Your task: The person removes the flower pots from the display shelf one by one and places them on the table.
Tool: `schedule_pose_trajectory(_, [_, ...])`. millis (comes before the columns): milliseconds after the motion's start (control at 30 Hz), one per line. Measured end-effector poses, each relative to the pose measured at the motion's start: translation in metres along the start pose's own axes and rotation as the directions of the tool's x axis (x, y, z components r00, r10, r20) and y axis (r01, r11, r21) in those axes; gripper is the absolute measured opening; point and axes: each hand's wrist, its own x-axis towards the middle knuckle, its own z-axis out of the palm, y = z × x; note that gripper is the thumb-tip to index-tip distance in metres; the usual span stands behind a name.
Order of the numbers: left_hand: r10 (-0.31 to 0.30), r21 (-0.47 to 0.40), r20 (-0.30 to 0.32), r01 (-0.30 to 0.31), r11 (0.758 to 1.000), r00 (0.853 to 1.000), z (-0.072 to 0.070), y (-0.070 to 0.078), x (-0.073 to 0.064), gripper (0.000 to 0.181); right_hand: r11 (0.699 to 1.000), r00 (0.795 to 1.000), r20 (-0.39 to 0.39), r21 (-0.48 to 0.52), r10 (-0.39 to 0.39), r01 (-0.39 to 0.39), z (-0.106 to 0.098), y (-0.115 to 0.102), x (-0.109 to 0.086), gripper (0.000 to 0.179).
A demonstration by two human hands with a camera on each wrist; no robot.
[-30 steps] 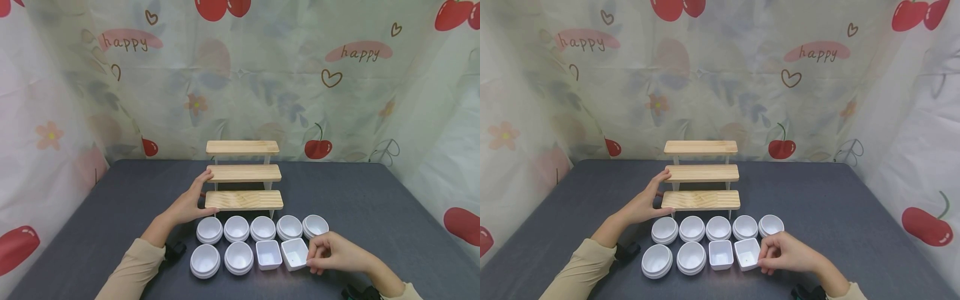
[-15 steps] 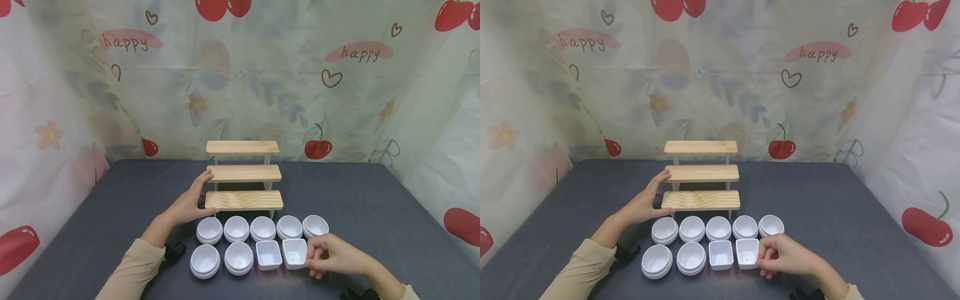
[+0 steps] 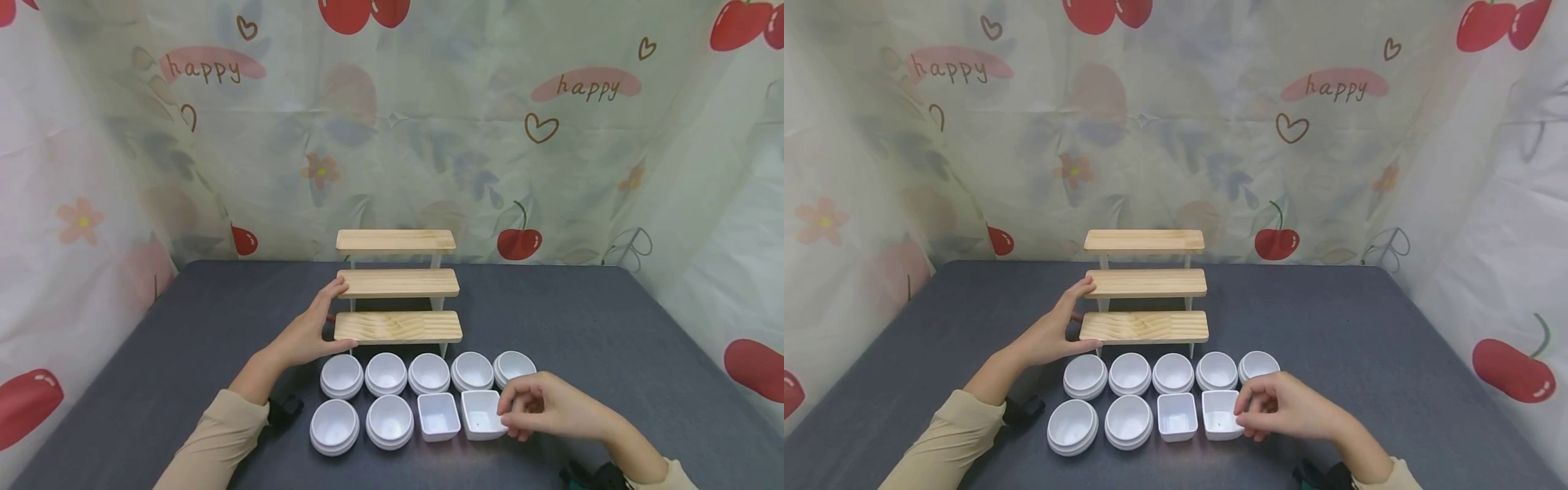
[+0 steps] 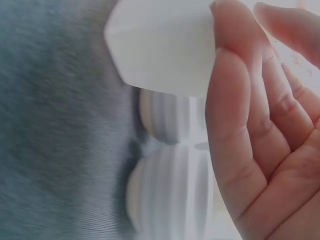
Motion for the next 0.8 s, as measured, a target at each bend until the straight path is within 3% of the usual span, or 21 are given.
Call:
schedule_pose_trajectory(167, [0.007,-0.008,0.005,-0.007,1.0,1.0,0.0,0.001,0.0,0.098,0.994,0.996,-0.086,-0.102,0.018,-0.027,-0.01,-0.009,0.004,0.007])
schedule_pose_trajectory(300, [0.012,-0.012,0.007,-0.012,1.0,1.0,-0.001,0.0,0.001,0.098,0.973,0.979,-0.205,-0.218,0.026,-0.071,-0.019,-0.018,0.009,0.008])
schedule_pose_trajectory(400, [0.015,-0.011,0.005,-0.015,1.0,1.0,-0.001,0.0,0.0,0.098,0.946,0.945,-0.326,-0.303,0.013,-0.117,-0.024,-0.024,0.016,0.009])
schedule_pose_trajectory(500, [0.02,-0.002,0.005,-0.02,1.0,1.0,-0.002,-0.001,0.0,0.098,0.911,0.893,-0.449,-0.37,-0.006,-0.18,-0.029,-0.029,0.024,0.012])
schedule_pose_trajectory(667, [-0.01,0.068,0.008,0.01,0.998,1.0,-0.007,-0.001,-0.002,0.093,0.82,0.811,-0.58,-0.497,-0.069,-0.286,-0.036,-0.034,0.039,0.022])
schedule_pose_trajectory(800, [-0.027,0.176,-0.022,0.03,0.984,0.999,-0.016,0.004,-0.002,0.085,0.729,0.792,-0.599,-0.594,-0.119,-0.34,-0.04,-0.037,0.05,0.036])
